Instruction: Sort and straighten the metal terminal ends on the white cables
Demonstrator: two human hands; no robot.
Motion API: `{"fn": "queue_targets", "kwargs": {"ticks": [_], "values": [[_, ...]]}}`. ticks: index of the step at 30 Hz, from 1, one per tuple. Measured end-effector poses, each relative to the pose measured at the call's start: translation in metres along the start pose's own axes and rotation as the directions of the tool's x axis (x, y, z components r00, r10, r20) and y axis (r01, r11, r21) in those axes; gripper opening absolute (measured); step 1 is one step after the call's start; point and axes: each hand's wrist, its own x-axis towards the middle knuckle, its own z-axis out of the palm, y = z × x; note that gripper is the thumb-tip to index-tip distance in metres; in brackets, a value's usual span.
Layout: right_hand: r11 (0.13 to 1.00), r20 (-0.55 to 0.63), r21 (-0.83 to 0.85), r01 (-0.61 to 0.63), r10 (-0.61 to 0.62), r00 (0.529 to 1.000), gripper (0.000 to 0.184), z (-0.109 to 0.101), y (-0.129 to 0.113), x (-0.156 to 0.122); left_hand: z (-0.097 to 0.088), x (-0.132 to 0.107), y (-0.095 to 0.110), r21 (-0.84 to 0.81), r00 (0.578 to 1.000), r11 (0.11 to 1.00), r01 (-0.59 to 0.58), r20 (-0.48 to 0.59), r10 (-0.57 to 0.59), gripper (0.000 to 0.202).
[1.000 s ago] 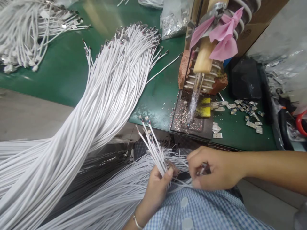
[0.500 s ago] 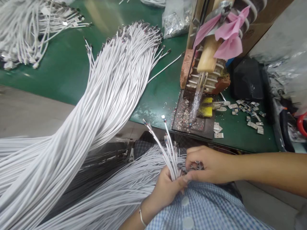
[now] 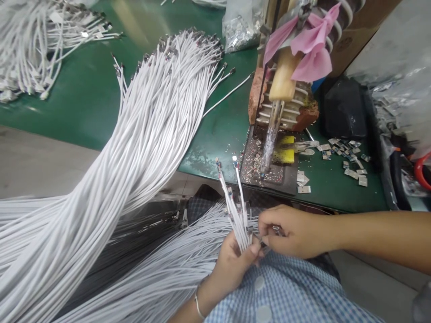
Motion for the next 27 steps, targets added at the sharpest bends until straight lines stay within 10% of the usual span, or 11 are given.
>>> {"fn": "queue_targets", "kwargs": {"ticks": [7, 14, 27], "values": [[0.994, 0.078, -0.070, -0.088, 0.093, 0.993, 0.017, -0.003, 0.000, 0.000, -0.001, -0.001, 0.009, 0.192, 0.984, 0.969, -0.154, -0.061, 0.168, 0.009], [1.000, 0.090, 0.008, 0.021, -0.022, 0.996, 0.015, -0.004, 0.000, 0.001, -0.003, 0.000, -0.002, -0.087, 0.993, 0.994, -0.068, -0.105, 0.059, 0.016], [0.998, -0.067, 0.057, 0.001, 0.003, 0.998, 0.019, -0.005, 0.000, 0.001, -0.004, -0.002, -0.003, -0.023, 0.994, 0.998, -0.051, -0.094, 0.049, 0.013]]}}
